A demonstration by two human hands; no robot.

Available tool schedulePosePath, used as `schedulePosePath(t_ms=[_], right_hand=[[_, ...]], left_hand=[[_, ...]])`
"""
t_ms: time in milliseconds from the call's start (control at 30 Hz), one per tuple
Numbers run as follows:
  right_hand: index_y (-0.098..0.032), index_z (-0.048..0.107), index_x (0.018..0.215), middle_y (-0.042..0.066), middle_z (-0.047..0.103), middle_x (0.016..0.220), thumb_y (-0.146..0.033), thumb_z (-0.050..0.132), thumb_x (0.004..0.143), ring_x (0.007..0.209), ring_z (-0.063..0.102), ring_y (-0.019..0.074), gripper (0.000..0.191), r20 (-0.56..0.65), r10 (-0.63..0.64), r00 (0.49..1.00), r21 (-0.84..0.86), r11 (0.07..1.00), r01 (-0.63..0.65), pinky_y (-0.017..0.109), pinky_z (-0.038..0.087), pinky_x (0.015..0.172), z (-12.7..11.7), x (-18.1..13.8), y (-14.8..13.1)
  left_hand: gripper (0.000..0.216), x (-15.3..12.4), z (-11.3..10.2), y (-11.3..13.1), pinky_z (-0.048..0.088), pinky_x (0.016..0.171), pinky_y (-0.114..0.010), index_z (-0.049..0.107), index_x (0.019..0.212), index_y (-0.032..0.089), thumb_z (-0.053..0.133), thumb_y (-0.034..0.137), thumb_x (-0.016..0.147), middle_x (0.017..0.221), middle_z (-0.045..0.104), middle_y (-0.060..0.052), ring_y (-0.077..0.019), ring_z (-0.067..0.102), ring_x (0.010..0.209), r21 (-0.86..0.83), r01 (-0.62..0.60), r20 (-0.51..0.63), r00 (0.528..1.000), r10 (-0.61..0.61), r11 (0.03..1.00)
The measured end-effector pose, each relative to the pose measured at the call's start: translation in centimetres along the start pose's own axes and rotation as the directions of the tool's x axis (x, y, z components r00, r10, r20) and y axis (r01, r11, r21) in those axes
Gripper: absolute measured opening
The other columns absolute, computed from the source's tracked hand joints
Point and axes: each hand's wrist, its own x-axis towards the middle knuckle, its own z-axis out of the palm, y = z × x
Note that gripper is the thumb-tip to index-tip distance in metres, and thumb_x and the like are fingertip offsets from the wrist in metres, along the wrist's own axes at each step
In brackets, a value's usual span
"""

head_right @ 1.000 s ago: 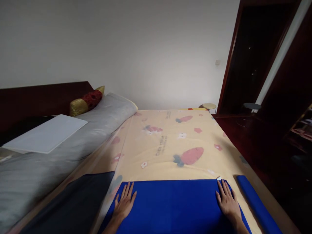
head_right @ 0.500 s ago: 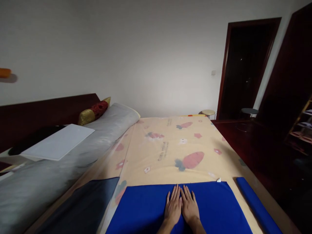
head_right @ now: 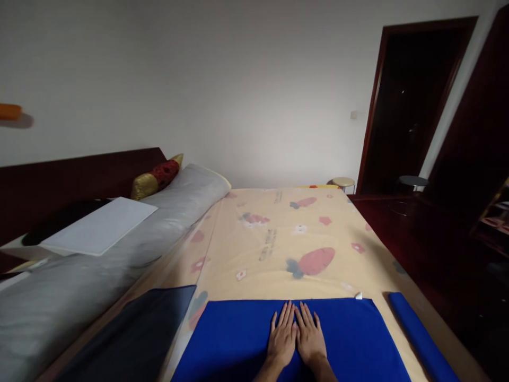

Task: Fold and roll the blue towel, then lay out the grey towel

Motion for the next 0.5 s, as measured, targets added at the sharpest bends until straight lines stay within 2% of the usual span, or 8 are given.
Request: schedulePosePath(t_ms=[33, 100, 133, 200, 267, 300, 367, 500], right_hand=[[-0.031, 0.02, 0.148, -0.002, 0.018, 0.156, -0.046, 0.019, 0.097, 0.145, 0.016, 0.0188, 0.053, 0.019, -0.031, 0.999, 0.005, 1.0, 0.031, 0.048, 0.019, 0.118, -0.5, -0.2, 1.3], [-0.033, 0.024, 0.147, -0.003, 0.02, 0.156, -0.049, 0.021, 0.096, 0.145, 0.019, 0.0189, 0.054, 0.022, -0.031, 0.999, -0.011, 0.999, 0.031, 0.047, 0.021, 0.117, -1.8, -1.2, 5.6], [-0.032, 0.027, 0.147, -0.002, 0.021, 0.156, -0.051, 0.023, 0.096, 0.144, 0.02, 0.0202, 0.055, -0.011, 0.053, 0.999, -0.04, 0.998, -0.053, 0.049, 0.022, 0.117, -2.3, -2.1, 8.4], [-0.028, 0.027, 0.148, 0.002, 0.023, 0.156, -0.053, 0.024, 0.094, 0.144, 0.02, 0.0226, 0.059, -0.162, 0.245, 0.956, -0.082, 0.962, -0.26, 0.052, 0.021, 0.117, -2.9, -4.2, 14.7], [-0.027, 0.026, 0.148, 0.002, 0.024, 0.156, -0.059, 0.027, 0.092, 0.144, 0.021, 0.023, 0.065, -0.249, 0.292, 0.923, -0.087, 0.943, -0.322, 0.052, 0.022, 0.116, -2.7, -6.4, 20.1], [-0.027, 0.024, 0.149, 0.002, 0.024, 0.157, -0.059, 0.027, 0.092, 0.144, 0.021, 0.0223, 0.065, -0.285, 0.283, 0.916, -0.101, 0.941, -0.322, 0.051, 0.021, 0.117, -2.5, -7.2, 22.0], [-0.027, 0.023, 0.149, 0.001, 0.023, 0.157, -0.059, 0.025, 0.092, 0.145, 0.02, 0.0211, 0.066, -0.324, 0.262, 0.909, -0.135, 0.938, -0.319, 0.05, 0.019, 0.117, -1.9, -8.3, 23.9], [-0.025, 0.025, 0.149, 0.002, 0.023, 0.157, -0.056, 0.021, 0.092, 0.145, 0.019, 0.02, 0.065, -0.352, 0.241, 0.904, -0.196, 0.926, -0.323, 0.049, 0.018, 0.118, -1.9, -8.4, 23.1]], left_hand=[[0.053, -0.1, -0.7, -0.9, 0.019, 0.119, -0.052, 0.006, 0.148, 0.032, 0.021, 0.037, 0.097, 0.158, 0.016, 0.005, -0.0189, 0.017, 0.146, 0.001, -0.007, 0.02, 1.0, 0.007, 1.0], [0.053, -1.0, -2.7, -4.0, 0.018, 0.119, -0.051, 0.012, 0.148, 0.035, 0.023, 0.041, 0.096, 0.158, 0.017, 0.006, -0.0184, 0.017, 0.146, 0.038, 0.023, 0.043, 0.999, -0.025, 0.999], [0.054, -1.8, -3.8, -6.3, 0.017, 0.119, -0.052, 0.015, 0.148, 0.034, 0.023, 0.042, 0.096, 0.158, 0.016, 0.005, -0.0189, 0.017, 0.146, 0.082, 0.102, 0.036, 0.994, -0.105, 0.991], [0.056, -3.7, -5.9, -11.5, 0.014, 0.119, -0.052, 0.018, 0.149, 0.029, 0.021, 0.044, 0.095, 0.158, 0.015, 0.003, -0.0198, 0.016, 0.146, 0.185, 0.317, -0.03, 0.948, -0.317, 0.93], [0.06, -5.5, -7.2, -16.4, 0.014, 0.118, -0.051, 0.018, 0.15, 0.026, 0.02, 0.048, 0.094, 0.158, 0.018, 0.001, -0.0203, 0.015, 0.146, 0.248, 0.474, -0.093, 0.88, -0.466, 0.845], [0.062, -6.3, -7.5, -18.3, 0.014, 0.118, -0.05, 0.018, 0.15, 0.025, 0.02, 0.049, 0.093, 0.159, 0.018, 0.001, -0.0199, 0.015, 0.147, 0.269, 0.515, -0.141, 0.857, -0.496, 0.813], [0.064, -7.2, -7.5, -20.3, 0.013, 0.118, -0.048, 0.017, 0.15, 0.024, 0.019, 0.051, 0.092, 0.159, 0.018, 0.0, -0.0189, 0.015, 0.147, 0.307, 0.548, -0.205, 0.836, -0.508, 0.778], [0.063, -7.2, -7.4, -20.0, 0.011, 0.119, -0.046, 0.016, 0.151, 0.025, 0.016, 0.049, 0.093, 0.16, 0.015, 0.0, -0.017, 0.014, 0.147, 0.349, 0.539, -0.232, 0.842, -0.487, 0.767]])
